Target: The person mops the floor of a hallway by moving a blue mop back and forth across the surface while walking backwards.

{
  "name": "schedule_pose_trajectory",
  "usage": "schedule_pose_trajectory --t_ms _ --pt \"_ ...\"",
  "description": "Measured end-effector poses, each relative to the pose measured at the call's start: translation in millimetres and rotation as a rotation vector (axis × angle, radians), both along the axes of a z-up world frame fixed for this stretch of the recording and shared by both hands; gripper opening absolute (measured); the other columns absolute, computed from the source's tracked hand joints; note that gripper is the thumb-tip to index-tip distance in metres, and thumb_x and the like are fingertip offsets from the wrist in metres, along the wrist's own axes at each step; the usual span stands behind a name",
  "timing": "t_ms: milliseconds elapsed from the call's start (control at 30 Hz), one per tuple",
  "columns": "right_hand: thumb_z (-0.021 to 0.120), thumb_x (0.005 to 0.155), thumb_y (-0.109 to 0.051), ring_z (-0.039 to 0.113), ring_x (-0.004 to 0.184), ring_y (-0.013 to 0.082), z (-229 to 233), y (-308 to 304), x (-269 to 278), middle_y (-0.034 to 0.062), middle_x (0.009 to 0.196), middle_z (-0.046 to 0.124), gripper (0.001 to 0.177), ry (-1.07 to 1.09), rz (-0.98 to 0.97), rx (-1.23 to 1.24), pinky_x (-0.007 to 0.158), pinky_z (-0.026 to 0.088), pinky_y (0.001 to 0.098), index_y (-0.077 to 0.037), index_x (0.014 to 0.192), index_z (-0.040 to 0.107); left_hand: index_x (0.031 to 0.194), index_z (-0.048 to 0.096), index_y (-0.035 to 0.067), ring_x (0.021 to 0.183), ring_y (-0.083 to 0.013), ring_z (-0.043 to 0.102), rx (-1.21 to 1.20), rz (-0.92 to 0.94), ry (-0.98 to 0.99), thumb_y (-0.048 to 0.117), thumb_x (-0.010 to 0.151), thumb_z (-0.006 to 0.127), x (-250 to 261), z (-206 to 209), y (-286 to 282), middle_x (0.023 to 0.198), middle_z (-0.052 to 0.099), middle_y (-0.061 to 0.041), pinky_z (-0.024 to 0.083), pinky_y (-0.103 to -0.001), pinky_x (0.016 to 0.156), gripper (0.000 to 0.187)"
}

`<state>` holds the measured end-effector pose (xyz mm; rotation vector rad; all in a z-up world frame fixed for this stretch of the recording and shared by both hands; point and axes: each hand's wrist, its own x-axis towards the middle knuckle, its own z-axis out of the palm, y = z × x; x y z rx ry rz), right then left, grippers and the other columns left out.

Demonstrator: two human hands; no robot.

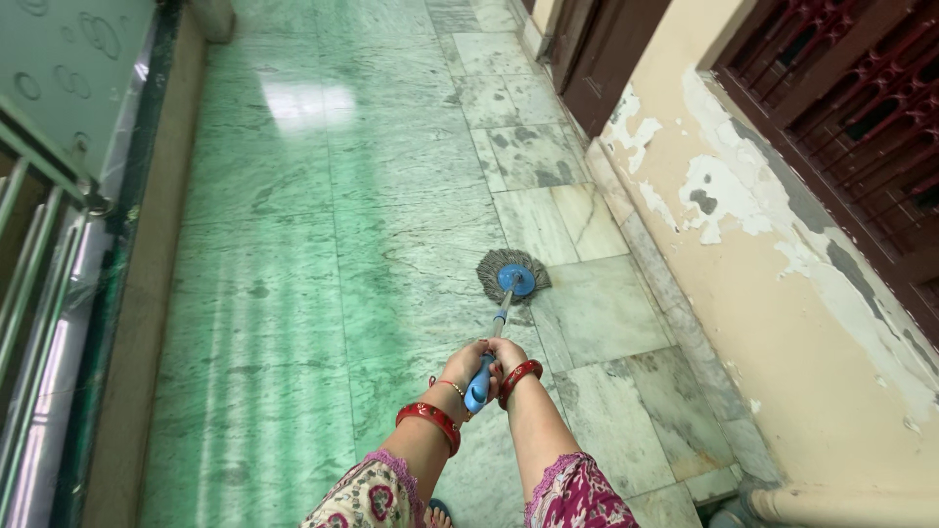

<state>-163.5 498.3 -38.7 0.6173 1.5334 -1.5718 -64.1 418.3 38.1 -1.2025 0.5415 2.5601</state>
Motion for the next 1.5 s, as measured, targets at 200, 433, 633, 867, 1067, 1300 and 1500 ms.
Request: schedule_pose_trajectory --t_ms 200,433,633,867,1067,1300,1500 --pt "0.065 0.09 -0.027 0.042 0.034 0.0067 -7 -75 66 0.0004 0.051 0.049 0.029 -0.086 0.225 -0.006 0.029 0.033 0.0188 -0.01 0.072 0.05 0.088 0.054 0.006 0.048 -0.0098 0.059 0.171 0.219 -0.036 0.036 0.102 0.054 90 4 -60 0.066 0.063 -0.002 0.049 -0.022 0.039 0.033" --pt "0.065 0.088 -0.022 0.041 0.033 0.0085 6 -178 210 -0.001 0.049 0.044 0.027 -0.083 0.493 -0.019 0.029 0.033 0.021 -0.011 0.069 0.05 0.088 0.057 0.004 0.049 -0.0099 0.06 0.178 0.442 -0.007 0.033 0.101 0.053 241 0 -133 0.068 0.064 -0.002 0.048 -0.021 0.039 0.032" --pt "0.066 0.089 -0.021 0.041 0.034 0.01 38 -241 352 -0.0005 0.049 0.042 0.025 0.017 0.804 -0.007 0.029 0.035 0.0235 -0.011 0.072 0.051 0.089 0.055 0.005 0.05 -0.0087 0.059 0.156 0.694 0.071 0.031 0.101 0.052 382 -9 -170 0.068 0.063 -0.001 0.049 -0.022 0.04 0.028" --pt "0.067 0.088 -0.023 0.04 0.035 0.0072 31 -286 459 -0.0019 0.05 0.042 0.018 0.027 1.126 -0.134 0.028 0.032 0.0226 -0.01 0.085 0.055 0.094 0.056 0.011 0.051 -0.0086 0.057 0.022 0.974 -0.019 0.027 0.102 0.048 481 -12 -186 0.073 0.064 -0.001 0.047 -0.024 0.041 0.02" --pt "0.068 0.089 -0.021 0.039 0.039 0.0042 -23 -311 492 -0.0024 0.063 0.049 0.023 0.085 1.01 -0.208 0.031 0.033 0.0193 -0.014 0.106 0.055 0.086 0.05 0.009 0.045 -0.0133 0.052 -0.047 0.814 0.076 0.033 0.101 0.052 517 -13 -204 0.064 0.056 -0.001 0.048 -0.026 0.038 0.028" --pt "0.065 0.089 -0.031 0.047 0.041 0.0105 43 -222 449 0.0043 0.072 0.069 0.025 -0.214 0.605 -0.257 0.031 0.036 0.0227 -0.02 0.112 0.069 0.102 0.057 0.021 0.047 -0.01 0.051 -0.172 0.595 -0.044 0.033 0.099 0.06 459 20 -147 0.062 0.052 0.003 0.049 -0.027 0.042 0.012" --pt "0.064 0.099 -0.021 0.069 0.069 0.0209 65 -122 396 0.0083 0.084 0.066 0.023 -0.309 0.383 -0.313 0.053 0.058 0.0302 -0.01 0.118 0.066 0.098 0.056 0.02 0.045 -0.0122 0.051 -0.161 0.409 -0.01 0.038 0.098 0.062 400 14 -71 0.06 0.052 0.002 0.05 -0.028 0.043 0.019"
